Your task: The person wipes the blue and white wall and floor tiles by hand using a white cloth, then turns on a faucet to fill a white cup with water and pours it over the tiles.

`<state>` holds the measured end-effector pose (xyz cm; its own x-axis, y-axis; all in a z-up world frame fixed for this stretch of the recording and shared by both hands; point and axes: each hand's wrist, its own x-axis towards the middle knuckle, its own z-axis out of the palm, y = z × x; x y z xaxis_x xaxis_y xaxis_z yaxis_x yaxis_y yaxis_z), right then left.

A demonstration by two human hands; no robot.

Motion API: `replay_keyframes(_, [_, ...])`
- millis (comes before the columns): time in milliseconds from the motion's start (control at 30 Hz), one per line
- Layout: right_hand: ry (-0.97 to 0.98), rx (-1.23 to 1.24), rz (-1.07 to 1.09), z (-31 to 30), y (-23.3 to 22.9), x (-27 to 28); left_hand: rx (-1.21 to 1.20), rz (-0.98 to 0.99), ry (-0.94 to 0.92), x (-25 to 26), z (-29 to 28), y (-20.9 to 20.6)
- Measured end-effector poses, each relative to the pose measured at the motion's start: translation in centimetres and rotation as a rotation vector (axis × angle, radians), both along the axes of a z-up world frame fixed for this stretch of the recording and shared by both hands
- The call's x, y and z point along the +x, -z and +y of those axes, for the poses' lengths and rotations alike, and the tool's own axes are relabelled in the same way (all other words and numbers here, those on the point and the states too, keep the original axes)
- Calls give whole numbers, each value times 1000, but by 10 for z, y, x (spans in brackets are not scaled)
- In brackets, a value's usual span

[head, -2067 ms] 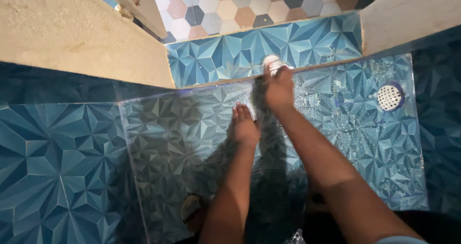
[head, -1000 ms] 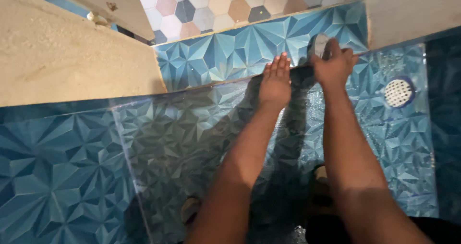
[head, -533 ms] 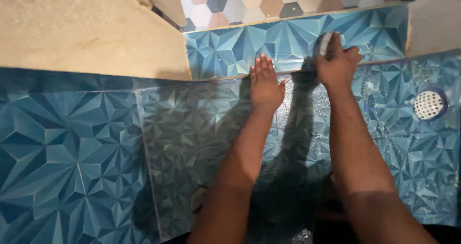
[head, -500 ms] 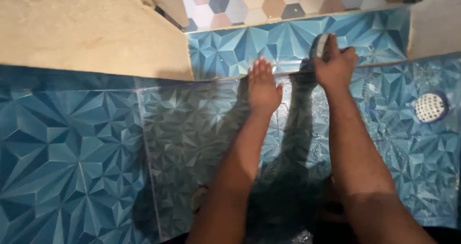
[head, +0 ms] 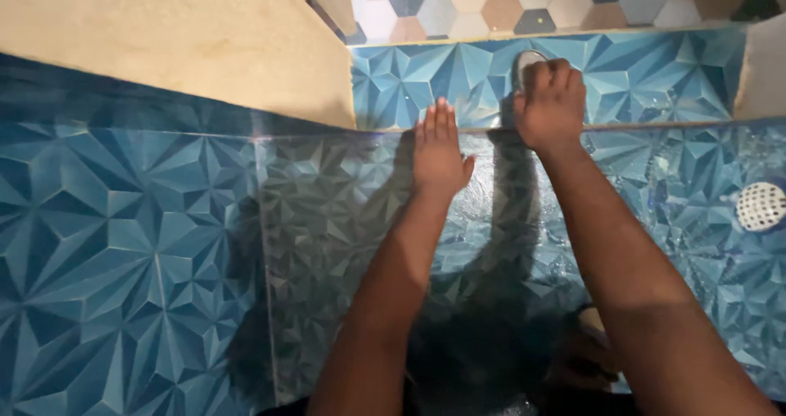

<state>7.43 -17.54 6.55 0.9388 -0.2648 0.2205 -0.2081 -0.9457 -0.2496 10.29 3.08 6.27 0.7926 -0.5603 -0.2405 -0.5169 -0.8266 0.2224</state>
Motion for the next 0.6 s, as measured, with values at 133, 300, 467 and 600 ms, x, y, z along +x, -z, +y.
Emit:
replay_keyframes(133, [-79,-80,68,35,5,12,71,-47,-15,1,19,11])
replay_keyframes(300, [-257,28,205,74,9,23,349,-3,-114,35,44,-2])
replay_keyframes(467, [220,-244,-85,53,30,64,335,135,-139,31,39,-21])
replay_keyframes(600, [-380,-52,195,101,51,32,381,6,-123,38,41,0])
